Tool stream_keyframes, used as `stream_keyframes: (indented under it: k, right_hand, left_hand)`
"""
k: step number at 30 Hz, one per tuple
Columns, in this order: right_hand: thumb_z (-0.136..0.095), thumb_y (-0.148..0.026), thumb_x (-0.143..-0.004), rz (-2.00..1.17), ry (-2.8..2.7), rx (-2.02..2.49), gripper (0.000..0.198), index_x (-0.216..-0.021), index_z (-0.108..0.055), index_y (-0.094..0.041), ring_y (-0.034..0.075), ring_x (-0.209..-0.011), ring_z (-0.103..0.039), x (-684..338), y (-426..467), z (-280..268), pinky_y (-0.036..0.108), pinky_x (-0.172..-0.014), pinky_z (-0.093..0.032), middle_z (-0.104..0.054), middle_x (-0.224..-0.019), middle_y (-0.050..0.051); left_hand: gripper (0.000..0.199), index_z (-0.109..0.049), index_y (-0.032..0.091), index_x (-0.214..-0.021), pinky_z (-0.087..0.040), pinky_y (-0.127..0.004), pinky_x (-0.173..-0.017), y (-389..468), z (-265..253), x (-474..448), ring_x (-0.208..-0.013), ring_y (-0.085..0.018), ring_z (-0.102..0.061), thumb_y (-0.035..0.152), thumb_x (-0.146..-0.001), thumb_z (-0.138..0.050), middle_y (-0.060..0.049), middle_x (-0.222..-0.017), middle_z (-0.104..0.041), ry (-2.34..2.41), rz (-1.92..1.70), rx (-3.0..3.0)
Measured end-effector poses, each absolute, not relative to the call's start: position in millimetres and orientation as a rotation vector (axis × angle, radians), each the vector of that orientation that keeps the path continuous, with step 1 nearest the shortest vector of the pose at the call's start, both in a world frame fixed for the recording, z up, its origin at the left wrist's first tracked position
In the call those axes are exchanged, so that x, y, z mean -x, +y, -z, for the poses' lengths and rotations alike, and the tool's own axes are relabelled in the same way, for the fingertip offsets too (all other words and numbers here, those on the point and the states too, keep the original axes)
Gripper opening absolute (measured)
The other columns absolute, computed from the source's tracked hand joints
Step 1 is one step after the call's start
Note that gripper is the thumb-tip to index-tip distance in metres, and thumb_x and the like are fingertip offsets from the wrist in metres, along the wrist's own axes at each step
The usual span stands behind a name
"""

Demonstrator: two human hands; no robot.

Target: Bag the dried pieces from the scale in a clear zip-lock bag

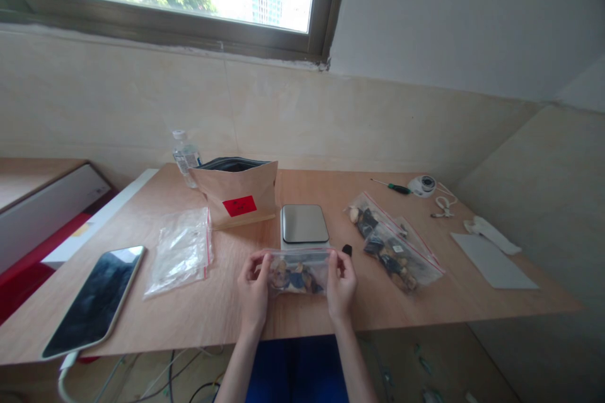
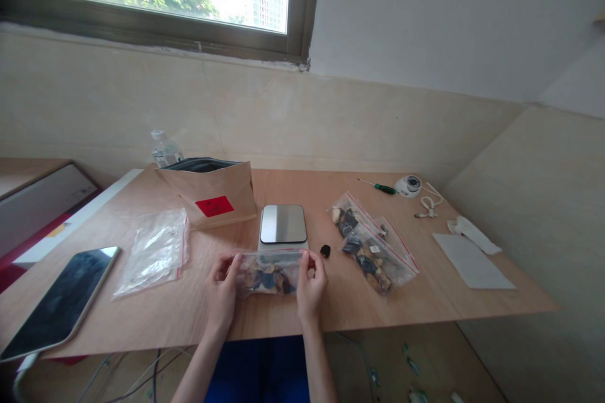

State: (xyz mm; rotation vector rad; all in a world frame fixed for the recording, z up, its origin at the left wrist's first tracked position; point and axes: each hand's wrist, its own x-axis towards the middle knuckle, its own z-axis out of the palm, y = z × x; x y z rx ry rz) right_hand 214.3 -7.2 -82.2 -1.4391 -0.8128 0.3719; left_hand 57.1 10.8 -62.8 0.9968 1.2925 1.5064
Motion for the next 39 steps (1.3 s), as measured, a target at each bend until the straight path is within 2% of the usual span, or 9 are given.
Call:
stream_keyframes:
  k: [10,17,39]
  right_hand:
    - [-0.054,-0.053,-0.083,-0.514,-0.765,1.401,0.040,-0.088,-0.066,-0.016,0.018,-0.069,-0.062,-215.9,-6.5,79.7,0.027,-0.063,-0.048,-0.069,-0.080,0.006]
    - [-0.060,-0.048,-0.081,-0.635,-0.829,1.367,0.033,-0.087,-0.066,-0.016,0.018,-0.072,-0.063,-213.8,-7.2,78.3,0.028,-0.067,-0.049,-0.068,-0.079,0.005]
    - [-0.062,-0.048,-0.079,-0.559,-0.799,1.388,0.034,-0.086,-0.066,-0.015,0.019,-0.075,-0.064,-213.8,-8.2,81.4,0.030,-0.070,-0.051,-0.069,-0.081,0.007]
  left_hand:
    - [0.029,-0.063,0.017,-0.083,-0.050,-0.022,-0.064,11.7,62.1,-58.1,-0.072,-0.015,-0.063,0.046,-0.077,-0.064,-0.002,-0.078,-0.066,1.230,-1.495,-0.991]
    - [0.030,-0.062,0.016,-0.081,-0.051,-0.023,-0.062,12.0,61.3,-60.3,-0.070,-0.016,-0.064,0.045,-0.074,-0.068,-0.003,-0.077,-0.067,1.185,-1.448,-0.986]
    - [0.031,-0.063,0.016,-0.082,-0.048,-0.022,-0.059,12.1,68.0,-60.1,-0.066,-0.015,-0.062,0.046,-0.075,-0.067,-0.002,-0.074,-0.066,1.207,-1.403,-1.008]
